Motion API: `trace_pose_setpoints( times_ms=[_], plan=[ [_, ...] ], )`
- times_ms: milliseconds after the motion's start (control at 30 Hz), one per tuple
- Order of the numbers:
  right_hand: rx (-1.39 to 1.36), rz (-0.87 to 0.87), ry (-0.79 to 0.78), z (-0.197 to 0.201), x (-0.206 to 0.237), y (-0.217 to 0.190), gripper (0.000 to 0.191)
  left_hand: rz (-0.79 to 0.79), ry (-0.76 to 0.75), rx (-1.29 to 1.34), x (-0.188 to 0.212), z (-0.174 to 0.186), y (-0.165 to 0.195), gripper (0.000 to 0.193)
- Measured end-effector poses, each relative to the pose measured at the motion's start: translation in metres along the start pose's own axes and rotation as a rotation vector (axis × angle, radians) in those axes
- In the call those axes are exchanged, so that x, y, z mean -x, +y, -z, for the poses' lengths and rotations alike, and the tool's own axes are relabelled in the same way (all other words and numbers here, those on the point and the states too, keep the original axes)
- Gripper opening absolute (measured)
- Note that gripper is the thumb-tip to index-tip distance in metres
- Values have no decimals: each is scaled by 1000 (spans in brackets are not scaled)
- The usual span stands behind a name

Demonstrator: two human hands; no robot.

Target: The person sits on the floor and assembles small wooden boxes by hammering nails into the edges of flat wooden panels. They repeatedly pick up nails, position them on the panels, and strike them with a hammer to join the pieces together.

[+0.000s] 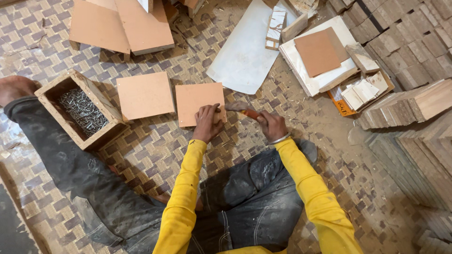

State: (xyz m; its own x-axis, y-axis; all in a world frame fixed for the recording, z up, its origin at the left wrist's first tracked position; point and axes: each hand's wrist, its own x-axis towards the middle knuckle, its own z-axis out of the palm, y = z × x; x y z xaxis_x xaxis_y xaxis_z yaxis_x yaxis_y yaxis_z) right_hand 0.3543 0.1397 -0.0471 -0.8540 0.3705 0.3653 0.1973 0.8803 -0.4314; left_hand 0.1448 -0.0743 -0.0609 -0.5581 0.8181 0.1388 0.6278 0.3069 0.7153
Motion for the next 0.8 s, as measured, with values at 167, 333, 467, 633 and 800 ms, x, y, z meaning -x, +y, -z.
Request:
trace_pose_setpoints(
  times_ms=[167, 333, 467, 633, 800],
  plan=[
    [244, 54, -192, -2, -9, 4, 39, 20, -19, -20, -2, -2, -2, 86],
    [92, 39, -60, 3, -9, 11, 51, 5, 22, -19, -1, -3, -3, 84],
    [-119, 28, 31, -11, -9, 6, 60, 22, 10, -12, -1, -3, -2, 86],
    [240, 42, -178, -18, -5, 10, 66, 44, -20, -29, -5, -5, -3, 91],
    [-126, -250, -10, -28, -1, 23, 59, 18, -7, -66, -6, -8, -7, 89]
  ],
)
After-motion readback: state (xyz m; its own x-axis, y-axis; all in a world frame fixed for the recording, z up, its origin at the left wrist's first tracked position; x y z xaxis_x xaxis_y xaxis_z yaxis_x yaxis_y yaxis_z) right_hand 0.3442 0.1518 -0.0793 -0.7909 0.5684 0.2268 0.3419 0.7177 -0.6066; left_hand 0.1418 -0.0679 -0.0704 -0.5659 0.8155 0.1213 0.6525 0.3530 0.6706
